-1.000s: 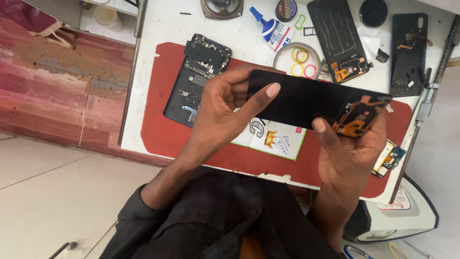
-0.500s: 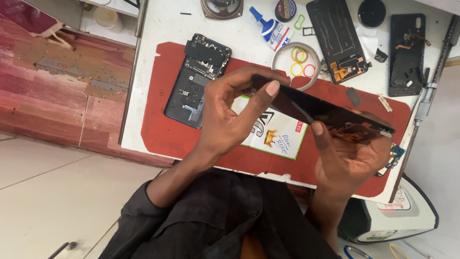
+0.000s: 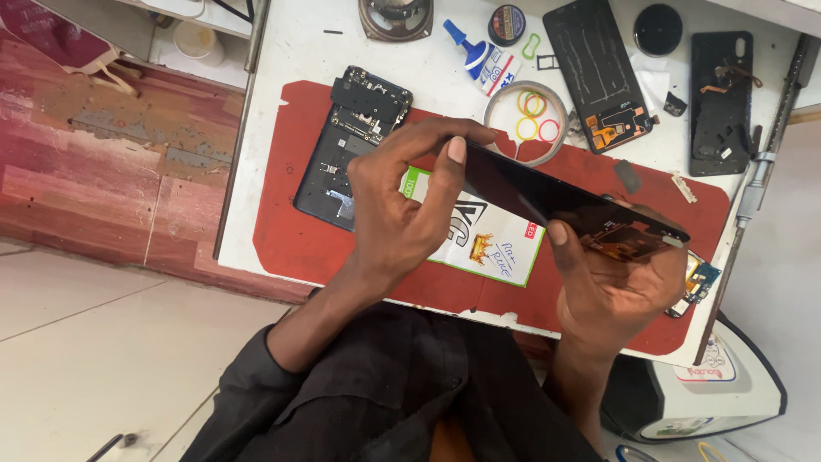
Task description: The person handles a disassembled smartphone, inspecting the screen and internal components. They then apply a strip of adhesive tape along the edges of the phone's screen assembly.
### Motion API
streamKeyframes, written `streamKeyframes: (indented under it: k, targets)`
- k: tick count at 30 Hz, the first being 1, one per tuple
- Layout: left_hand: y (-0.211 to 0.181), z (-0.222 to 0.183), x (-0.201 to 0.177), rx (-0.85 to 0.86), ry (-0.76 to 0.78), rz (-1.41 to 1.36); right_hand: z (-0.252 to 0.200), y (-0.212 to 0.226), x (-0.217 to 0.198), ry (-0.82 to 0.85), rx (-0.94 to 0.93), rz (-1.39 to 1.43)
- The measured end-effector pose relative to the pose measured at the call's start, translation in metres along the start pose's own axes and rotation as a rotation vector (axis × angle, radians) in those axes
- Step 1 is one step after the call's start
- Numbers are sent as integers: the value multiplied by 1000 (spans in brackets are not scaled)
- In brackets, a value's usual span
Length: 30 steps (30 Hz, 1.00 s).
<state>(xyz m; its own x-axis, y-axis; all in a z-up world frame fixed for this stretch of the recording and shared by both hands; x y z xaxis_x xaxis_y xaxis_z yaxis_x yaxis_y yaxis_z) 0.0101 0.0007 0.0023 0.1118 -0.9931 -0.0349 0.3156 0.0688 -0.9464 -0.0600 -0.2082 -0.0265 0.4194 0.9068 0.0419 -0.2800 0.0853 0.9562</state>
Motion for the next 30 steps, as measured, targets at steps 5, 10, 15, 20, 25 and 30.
streamKeyframes:
  k: [5,10,15,20,25,30]
  targets:
    - [-1,0,0,-28,31,-86,0,3,1,7,1,4]
    - [-6,0,1,-79,10,-33,-1,6,3,12,1,-12]
    - [-7,-2,-1,-32,-10,3,0,15,5,77,-27,-50]
    - [-7,-4,-4,60,-57,97,-2,17,11,61,32,48]
    - [-3,-6,-10,49,-74,116,-6,13,7,76,90,107]
    - [9,-7,-25,-215,45,-124,-1,11,7,87,350,334]
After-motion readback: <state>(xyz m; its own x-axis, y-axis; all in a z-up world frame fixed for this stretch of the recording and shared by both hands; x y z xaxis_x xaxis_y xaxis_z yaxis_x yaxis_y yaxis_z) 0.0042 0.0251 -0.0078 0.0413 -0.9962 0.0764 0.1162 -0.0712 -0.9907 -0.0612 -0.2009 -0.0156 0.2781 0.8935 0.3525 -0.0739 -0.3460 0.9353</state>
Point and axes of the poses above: each hand's wrist, its own z-axis towards the middle knuckle, its own x-axis out of the palm, y = z × x, the point moved 1 cm from there along z, towards the middle knuckle, and after that the axes turned 5 degrees about -y, right-handed, at the moved point
